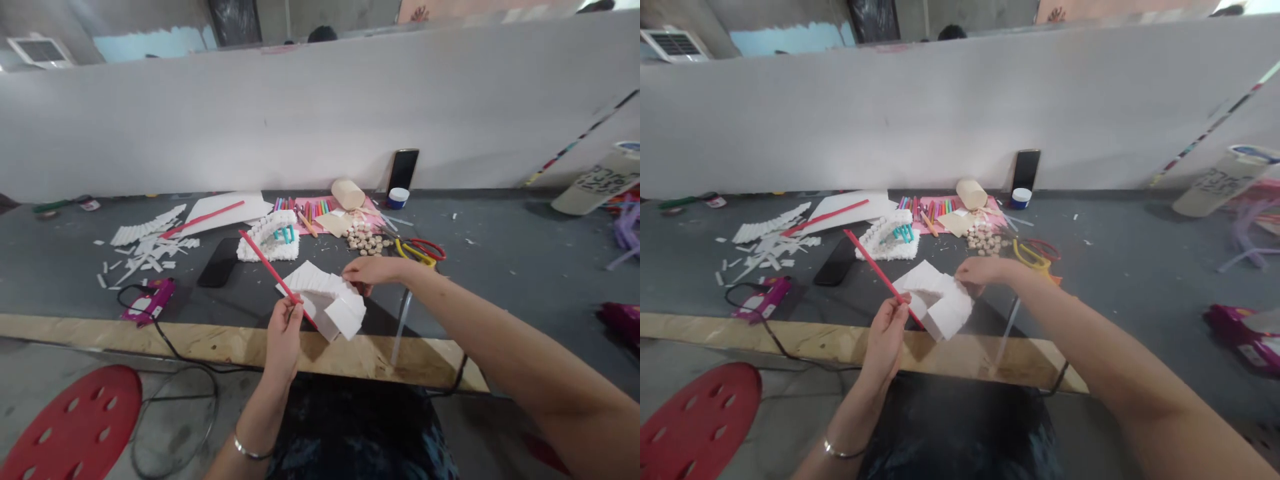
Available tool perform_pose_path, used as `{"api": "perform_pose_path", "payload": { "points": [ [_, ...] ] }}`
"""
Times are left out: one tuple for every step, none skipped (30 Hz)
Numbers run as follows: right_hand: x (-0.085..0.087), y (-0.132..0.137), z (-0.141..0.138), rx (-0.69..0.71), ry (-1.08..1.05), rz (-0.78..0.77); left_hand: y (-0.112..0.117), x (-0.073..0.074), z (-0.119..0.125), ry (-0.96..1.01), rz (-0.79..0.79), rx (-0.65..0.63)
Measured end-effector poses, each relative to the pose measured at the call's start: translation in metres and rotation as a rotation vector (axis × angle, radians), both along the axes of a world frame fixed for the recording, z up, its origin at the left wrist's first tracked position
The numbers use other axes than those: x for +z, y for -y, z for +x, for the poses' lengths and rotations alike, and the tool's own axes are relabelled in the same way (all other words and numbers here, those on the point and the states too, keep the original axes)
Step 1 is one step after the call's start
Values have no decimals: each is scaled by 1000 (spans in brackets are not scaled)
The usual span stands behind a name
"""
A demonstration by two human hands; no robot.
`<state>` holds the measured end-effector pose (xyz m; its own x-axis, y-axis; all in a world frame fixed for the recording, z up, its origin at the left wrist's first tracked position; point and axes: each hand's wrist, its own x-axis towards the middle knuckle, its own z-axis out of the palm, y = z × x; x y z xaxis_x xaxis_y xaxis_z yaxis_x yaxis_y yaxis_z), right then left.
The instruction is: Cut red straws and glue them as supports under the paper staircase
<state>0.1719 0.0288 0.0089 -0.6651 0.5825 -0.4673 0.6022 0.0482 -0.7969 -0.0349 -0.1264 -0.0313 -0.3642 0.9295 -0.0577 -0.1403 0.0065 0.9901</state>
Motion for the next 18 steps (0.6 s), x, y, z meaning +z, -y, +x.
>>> {"api": "perform_pose_path", "payload": {
  "points": [
    [1, 8, 5, -2, 2, 7, -2, -1, 1, -5, 19, -22],
    [1, 15, 10, -9, 2, 9, -5, -3, 2, -14, 35, -39],
    [0, 20, 15, -22, -4, 9, -9, -3, 2, -27, 48, -50],
    [-1, 25, 21, -39, -15, 3, -14, -4, 3, -40, 59, -59],
    [-3, 28, 26, -60, -37, -5, -20, -3, 3, -51, 66, -71],
    [-6, 31, 32, -87, -67, -16, -27, -3, 3, -56, 72, -91],
    [-9, 32, 37, -123, -100, -26, -34, -1, 3, -54, 80, -116],
    [-12, 32, 41, -165, -135, -33, -43, 1, 3, -48, 90, -146],
    [-16, 31, 44, -211, -165, -37, -52, 3, 4, -38, 100, -179],
    [-19, 29, 47, -259, -190, -38, -63, 5, 4, -26, 112, -206],
    [-21, 27, 48, -305, -209, -37, -74, 8, 4, -19, 120, -235],
    [-23, 23, 49, -346, -226, -35, -86, 10, 5, -21, 125, -258],
    [-24, 20, 49, -379, -244, -35, -98, 12, 5, -27, 128, -277],
    [-24, 16, 48, -412, -260, -38, -110, 14, 5, -35, 131, -293],
    [-24, 11, 47, -443, -273, -45, -121, 15, 5, -45, 136, -312],
    [-24, 7, 45, -468, -285, -54, -131, 16, 5, -56, 140, -330],
    [-23, 3, 43, -493, -295, -63, -140, 16, 5, -69, 145, -343],
    [-21, -1, 41, -516, -303, -70, -149, 16, 5, -83, 147, -354]
  ]
}}
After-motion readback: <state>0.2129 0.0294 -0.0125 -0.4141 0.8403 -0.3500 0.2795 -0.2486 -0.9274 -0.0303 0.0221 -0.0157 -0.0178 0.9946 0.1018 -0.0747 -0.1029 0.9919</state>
